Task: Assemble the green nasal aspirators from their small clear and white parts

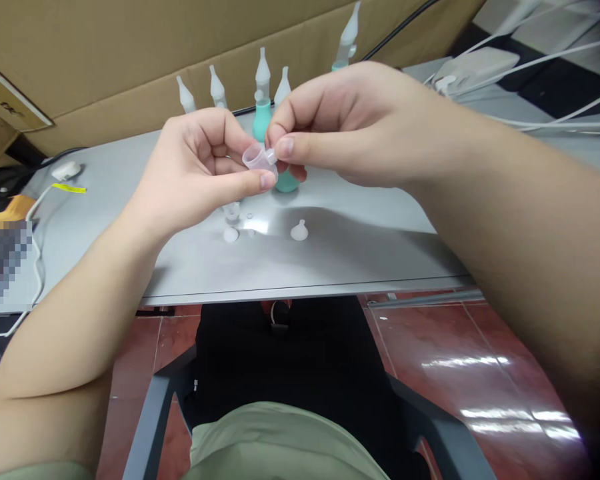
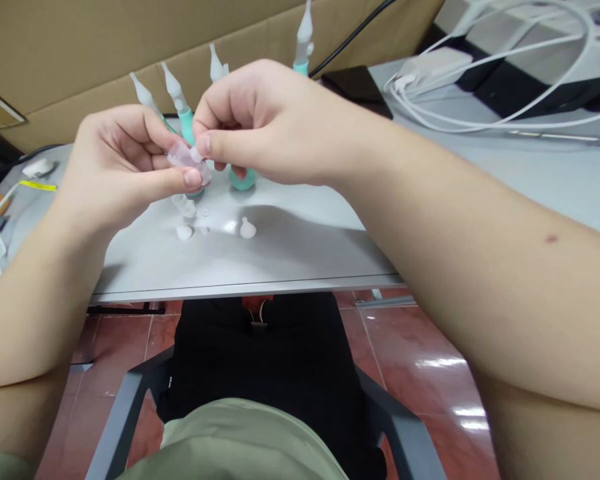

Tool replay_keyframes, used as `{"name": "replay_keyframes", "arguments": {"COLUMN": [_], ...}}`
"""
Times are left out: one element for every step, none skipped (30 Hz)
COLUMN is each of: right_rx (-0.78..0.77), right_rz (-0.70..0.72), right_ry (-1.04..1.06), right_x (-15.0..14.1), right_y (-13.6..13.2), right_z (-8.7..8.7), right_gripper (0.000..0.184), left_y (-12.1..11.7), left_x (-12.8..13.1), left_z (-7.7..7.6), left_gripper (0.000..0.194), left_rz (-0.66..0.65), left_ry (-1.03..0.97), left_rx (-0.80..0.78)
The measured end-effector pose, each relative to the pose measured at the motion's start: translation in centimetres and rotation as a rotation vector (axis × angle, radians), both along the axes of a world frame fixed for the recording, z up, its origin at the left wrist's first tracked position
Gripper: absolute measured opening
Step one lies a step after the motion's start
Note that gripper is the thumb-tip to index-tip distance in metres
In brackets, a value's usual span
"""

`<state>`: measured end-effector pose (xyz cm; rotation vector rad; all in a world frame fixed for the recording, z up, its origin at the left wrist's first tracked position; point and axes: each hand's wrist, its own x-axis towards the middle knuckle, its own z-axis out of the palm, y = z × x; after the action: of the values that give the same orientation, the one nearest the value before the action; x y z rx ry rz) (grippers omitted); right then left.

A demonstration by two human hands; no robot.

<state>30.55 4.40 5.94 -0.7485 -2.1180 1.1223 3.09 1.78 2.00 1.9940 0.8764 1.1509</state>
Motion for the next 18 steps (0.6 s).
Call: {"name": "replay_keyframes", "arguments": {"right_rx": [-0.015,-0.034,-0.057,-0.081,-0.105,-0.125,-0.142,-0.156,-0.168,-0.181,-0.193,-0.203,-0.214,-0.22,-0.223,-0.226,-0.232,-0.24], "right_rz": [0.012,0.025,0.038,0.05,0.061,0.071,0.082,0.095,0.11,0.126,0.14,0.149,0.153,0.151,0.148,0.147,0.152,0.159], "right_ry": [0.001,0.008,0.016,0.026,0.036,0.055,0.072,0.091,0.109,0.123,0.129,0.13,0.125,0.125,0.123,0.121,0.12,0.134], "right_x": [0.03,0.04,0.04,0.01,-0.02,-0.06,-0.09,-0.11,-0.1,-0.08,-0.04,0.0,0.04,0.07,0.09,0.08,0.06,0.03], "right_y": [0.09,0.15,0.18,0.19,0.18,0.17,0.17,0.19,0.22,0.28,0.34,0.41,0.47,0.51,0.53,0.53,0.5,0.46], "right_z": [-0.01,-0.03,-0.05,-0.07,-0.09,-0.12,-0.16,-0.21,-0.26,-0.32,-0.37,-0.43,-0.47,-0.51,-0.54,-0.56,-0.58,-0.59], "right_gripper": [0.023,0.024,0.025,0.027,0.028,0.029,0.028,0.026,0.024,0.021,0.02,0.02,0.02,0.022,0.024,0.024,0.023,0.023], "left_y": [-0.08,-0.14,-0.17,-0.18,-0.19,-0.18,-0.18,-0.18,-0.2,-0.23,-0.26,-0.29,-0.29,-0.27,-0.2,-0.09,0.06,0.24], "left_x": [-0.07,-0.15,-0.25,-0.34,-0.43,-0.5,-0.56,-0.6,-0.61,-0.61,-0.6,-0.57,-0.53,-0.48,-0.43,-0.39,-0.36,-0.34], "left_z": [-0.02,-0.04,-0.04,-0.03,0.0,0.04,0.09,0.15,0.22,0.29,0.34,0.39,0.4,0.36,0.27,0.12,-0.07,-0.28], "left_gripper": [0.052,0.051,0.05,0.049,0.049,0.05,0.052,0.054,0.056,0.058,0.058,0.058,0.058,0.058,0.058,0.059,0.061,0.062], "left_rz": [0.008,0.01,0.007,0.004,0.008,0.02,0.032,0.041,0.046,0.045,0.041,0.034,0.027,0.016,-0.005,-0.03,-0.056,-0.08], "left_ry": [0.007,0.006,0.006,0.008,0.019,0.032,0.047,0.06,0.071,0.078,0.075,0.072,0.067,0.062,0.053,0.039,0.027,0.011], "left_rx": [0.015,0.028,0.035,0.038,0.03,0.02,0.012,0.009,0.008,0.007,0.013,0.017,0.023,0.026,0.032,0.039,0.045,0.056]}}
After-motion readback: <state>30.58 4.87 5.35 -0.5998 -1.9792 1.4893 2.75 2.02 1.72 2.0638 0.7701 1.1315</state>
